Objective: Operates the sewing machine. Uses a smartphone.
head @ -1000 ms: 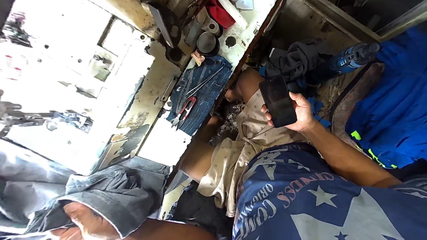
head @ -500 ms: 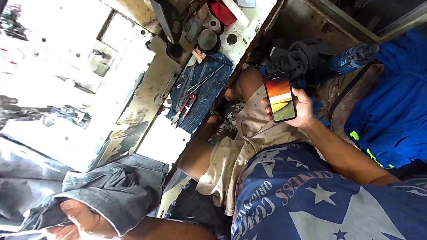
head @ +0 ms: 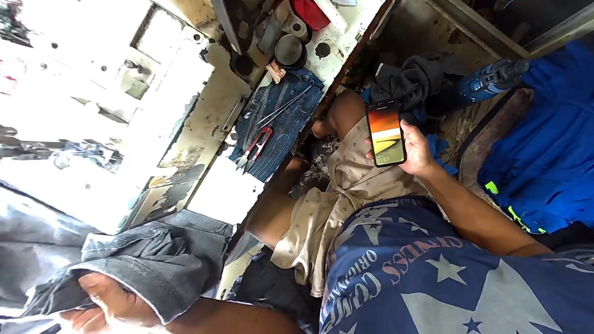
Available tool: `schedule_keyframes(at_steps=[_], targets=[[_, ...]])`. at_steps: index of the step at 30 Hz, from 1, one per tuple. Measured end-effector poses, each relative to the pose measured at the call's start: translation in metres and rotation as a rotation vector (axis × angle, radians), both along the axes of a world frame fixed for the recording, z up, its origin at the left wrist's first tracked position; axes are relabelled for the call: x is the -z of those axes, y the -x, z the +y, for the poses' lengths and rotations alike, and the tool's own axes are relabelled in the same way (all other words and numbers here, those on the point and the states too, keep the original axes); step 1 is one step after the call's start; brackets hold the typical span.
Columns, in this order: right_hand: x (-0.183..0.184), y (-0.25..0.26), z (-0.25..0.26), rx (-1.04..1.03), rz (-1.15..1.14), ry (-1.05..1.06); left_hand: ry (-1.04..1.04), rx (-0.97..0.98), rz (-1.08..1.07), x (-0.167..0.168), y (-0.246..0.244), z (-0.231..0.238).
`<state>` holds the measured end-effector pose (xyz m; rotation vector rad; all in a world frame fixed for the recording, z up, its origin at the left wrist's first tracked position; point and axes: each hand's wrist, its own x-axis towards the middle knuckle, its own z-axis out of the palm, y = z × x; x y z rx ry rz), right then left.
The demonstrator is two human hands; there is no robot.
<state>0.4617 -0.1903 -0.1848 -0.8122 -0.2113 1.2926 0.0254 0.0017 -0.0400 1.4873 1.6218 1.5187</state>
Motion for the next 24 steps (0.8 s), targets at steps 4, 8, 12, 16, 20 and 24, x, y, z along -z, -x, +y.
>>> schedule_keyframes(at_steps=[4, 8, 12, 16, 20, 24], targets=[[0.0, -0.004, -0.002, -0.045, -0.012, 0.01, 0.001, -0.013, -0.02, -0.002, -0.006, -0.001], [0.002, -0.006, -0.004, -0.054, -0.001, -0.012, -0.005, -0.046, 0.004, 0.004, -0.001, 0.001], [0.003, -0.006, -0.005, -0.065, 0.008, -0.038, -0.009, -0.041, 0.029, 0.005, 0.001, 0.002], [0.003, -0.006, -0.005, -0.062, 0.007, -0.023, -0.007, -0.014, 0.037, 0.002, -0.002, 0.0], [0.005, -0.006, -0.006, -0.049, 0.007, -0.025, 0.098, -0.226, 0.013, -0.03, -0.059, -0.015], [0.006, -0.006, -0.006, -0.056, 0.02, -0.021, 0.08, -0.238, 0.016, -0.028, -0.06, -0.013]])
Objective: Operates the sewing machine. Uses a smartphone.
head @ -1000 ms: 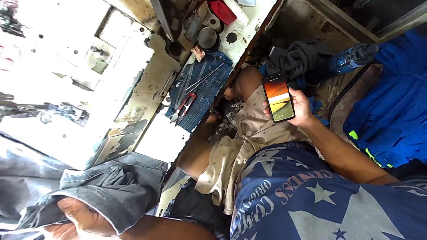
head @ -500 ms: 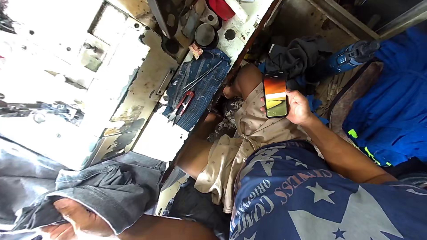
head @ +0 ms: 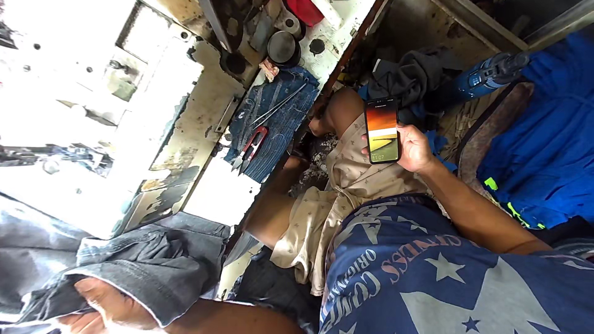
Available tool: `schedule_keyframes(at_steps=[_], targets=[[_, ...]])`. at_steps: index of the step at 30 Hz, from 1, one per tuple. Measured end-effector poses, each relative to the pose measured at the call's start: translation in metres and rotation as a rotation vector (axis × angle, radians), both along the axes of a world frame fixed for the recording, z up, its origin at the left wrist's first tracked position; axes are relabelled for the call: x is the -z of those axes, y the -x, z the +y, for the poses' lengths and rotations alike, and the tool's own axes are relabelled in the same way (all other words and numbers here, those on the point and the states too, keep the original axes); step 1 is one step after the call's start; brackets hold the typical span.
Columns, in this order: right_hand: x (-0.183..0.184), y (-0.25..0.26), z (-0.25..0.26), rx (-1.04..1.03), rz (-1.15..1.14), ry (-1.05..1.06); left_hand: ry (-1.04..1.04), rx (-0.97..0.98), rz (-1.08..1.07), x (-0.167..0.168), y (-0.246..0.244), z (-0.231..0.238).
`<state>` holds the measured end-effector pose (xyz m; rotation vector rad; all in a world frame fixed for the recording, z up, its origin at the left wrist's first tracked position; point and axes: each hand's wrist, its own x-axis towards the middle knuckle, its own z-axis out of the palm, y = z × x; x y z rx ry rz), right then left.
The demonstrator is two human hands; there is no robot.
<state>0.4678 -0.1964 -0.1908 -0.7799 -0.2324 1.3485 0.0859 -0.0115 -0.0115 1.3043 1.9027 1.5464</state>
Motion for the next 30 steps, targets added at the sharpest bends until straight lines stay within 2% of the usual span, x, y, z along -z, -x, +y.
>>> schedule_keyframes(at_steps=[18, 22, 25, 30], targets=[[0.002, 0.0, 0.001, 0.012, 0.012, 0.006, 0.06, -0.047, 0.078, -0.007, -0.004, -0.002], [0.002, 0.0, 0.001, 0.011, 0.012, 0.012, 0.0, 0.113, 0.109, 0.002, 0.011, -0.003], [0.003, 0.0, 0.001, 0.008, 0.007, 0.013, 0.037, -0.063, 0.043, -0.013, -0.022, -0.007], [0.003, 0.0, 0.001, 0.016, -0.005, 0.028, 0.109, -0.045, 0.096, -0.017, -0.018, -0.008]])
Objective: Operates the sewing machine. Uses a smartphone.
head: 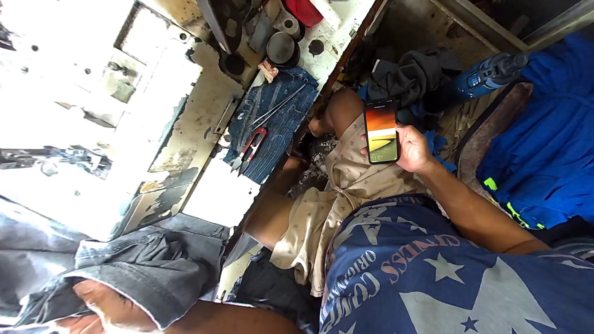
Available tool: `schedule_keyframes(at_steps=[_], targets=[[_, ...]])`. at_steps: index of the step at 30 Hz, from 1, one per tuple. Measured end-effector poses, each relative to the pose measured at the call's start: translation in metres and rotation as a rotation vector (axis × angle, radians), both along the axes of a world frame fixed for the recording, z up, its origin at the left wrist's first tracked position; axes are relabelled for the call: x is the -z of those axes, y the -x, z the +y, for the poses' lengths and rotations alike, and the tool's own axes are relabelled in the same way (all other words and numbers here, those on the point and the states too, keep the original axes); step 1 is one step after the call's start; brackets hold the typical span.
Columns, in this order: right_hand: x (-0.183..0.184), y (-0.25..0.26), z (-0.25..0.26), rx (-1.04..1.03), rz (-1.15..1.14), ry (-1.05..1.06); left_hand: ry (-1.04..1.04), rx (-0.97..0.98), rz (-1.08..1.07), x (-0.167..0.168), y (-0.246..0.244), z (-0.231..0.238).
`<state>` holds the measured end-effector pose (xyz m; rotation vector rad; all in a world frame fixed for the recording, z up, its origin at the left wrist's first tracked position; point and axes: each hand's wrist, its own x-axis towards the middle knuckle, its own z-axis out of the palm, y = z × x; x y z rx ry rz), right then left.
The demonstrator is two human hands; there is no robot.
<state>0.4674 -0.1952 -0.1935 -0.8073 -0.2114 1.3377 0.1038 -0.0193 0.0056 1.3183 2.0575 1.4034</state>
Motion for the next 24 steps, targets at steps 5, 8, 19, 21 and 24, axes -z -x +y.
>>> schedule_keyframes(at_steps=[5, 8, 19, 21, 24], targets=[[-0.001, 0.0, 0.001, -0.013, -0.004, 0.002, -0.001, 0.024, -0.001, -0.002, -0.004, -0.003], [-0.002, 0.0, 0.001, -0.016, -0.005, 0.007, -0.025, 0.021, -0.031, 0.002, 0.0, -0.001], [-0.002, -0.001, 0.002, -0.022, -0.004, 0.023, -0.08, 0.013, -0.071, 0.007, 0.001, 0.001], [-0.002, -0.001, 0.002, -0.024, 0.004, 0.021, -0.115, 0.032, -0.1, 0.007, 0.001, 0.0], [-0.002, -0.001, 0.002, -0.026, 0.004, 0.02, -0.076, 0.058, -0.087, 0.008, 0.01, 0.002]])
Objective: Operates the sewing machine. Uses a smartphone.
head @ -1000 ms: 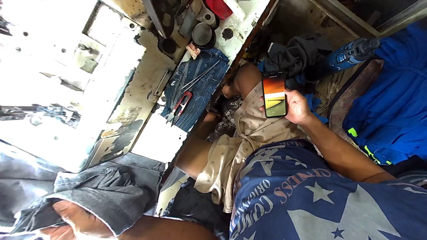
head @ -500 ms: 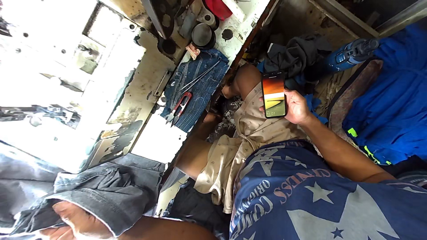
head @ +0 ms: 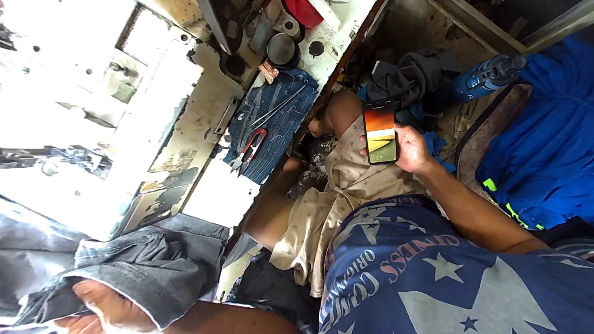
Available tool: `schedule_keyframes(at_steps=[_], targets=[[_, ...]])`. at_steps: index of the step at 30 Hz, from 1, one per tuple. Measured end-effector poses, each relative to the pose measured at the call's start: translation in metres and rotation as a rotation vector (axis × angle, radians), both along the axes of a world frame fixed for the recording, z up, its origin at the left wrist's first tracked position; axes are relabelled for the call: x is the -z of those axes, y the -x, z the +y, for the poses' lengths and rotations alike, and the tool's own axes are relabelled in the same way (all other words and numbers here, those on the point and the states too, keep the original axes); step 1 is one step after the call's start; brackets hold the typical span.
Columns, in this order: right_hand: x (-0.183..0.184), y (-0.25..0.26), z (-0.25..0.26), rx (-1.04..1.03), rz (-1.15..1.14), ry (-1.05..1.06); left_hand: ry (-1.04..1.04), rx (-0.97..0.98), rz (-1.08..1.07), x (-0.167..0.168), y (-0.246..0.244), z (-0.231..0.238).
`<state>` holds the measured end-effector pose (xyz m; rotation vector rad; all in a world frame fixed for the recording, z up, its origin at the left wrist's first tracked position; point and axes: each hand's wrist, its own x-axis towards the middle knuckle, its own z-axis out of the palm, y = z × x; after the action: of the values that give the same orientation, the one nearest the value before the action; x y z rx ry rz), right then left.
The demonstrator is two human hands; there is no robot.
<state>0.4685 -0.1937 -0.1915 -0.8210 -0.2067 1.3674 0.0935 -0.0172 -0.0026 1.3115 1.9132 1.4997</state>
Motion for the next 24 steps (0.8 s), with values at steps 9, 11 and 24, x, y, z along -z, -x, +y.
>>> schedule_keyframes(at_steps=[9, 11, 24], targets=[[0.0, 0.0, 0.001, -0.002, 0.007, 0.009, -0.037, -0.067, -0.01, 0.0, -0.007, 0.002], [0.0, 0.0, 0.001, -0.003, 0.003, 0.005, -0.041, 0.048, 0.036, 0.014, 0.022, 0.006], [0.004, 0.0, 0.0, 0.02, -0.06, -0.032, 0.009, -0.052, 0.032, -0.002, -0.009, -0.001]])
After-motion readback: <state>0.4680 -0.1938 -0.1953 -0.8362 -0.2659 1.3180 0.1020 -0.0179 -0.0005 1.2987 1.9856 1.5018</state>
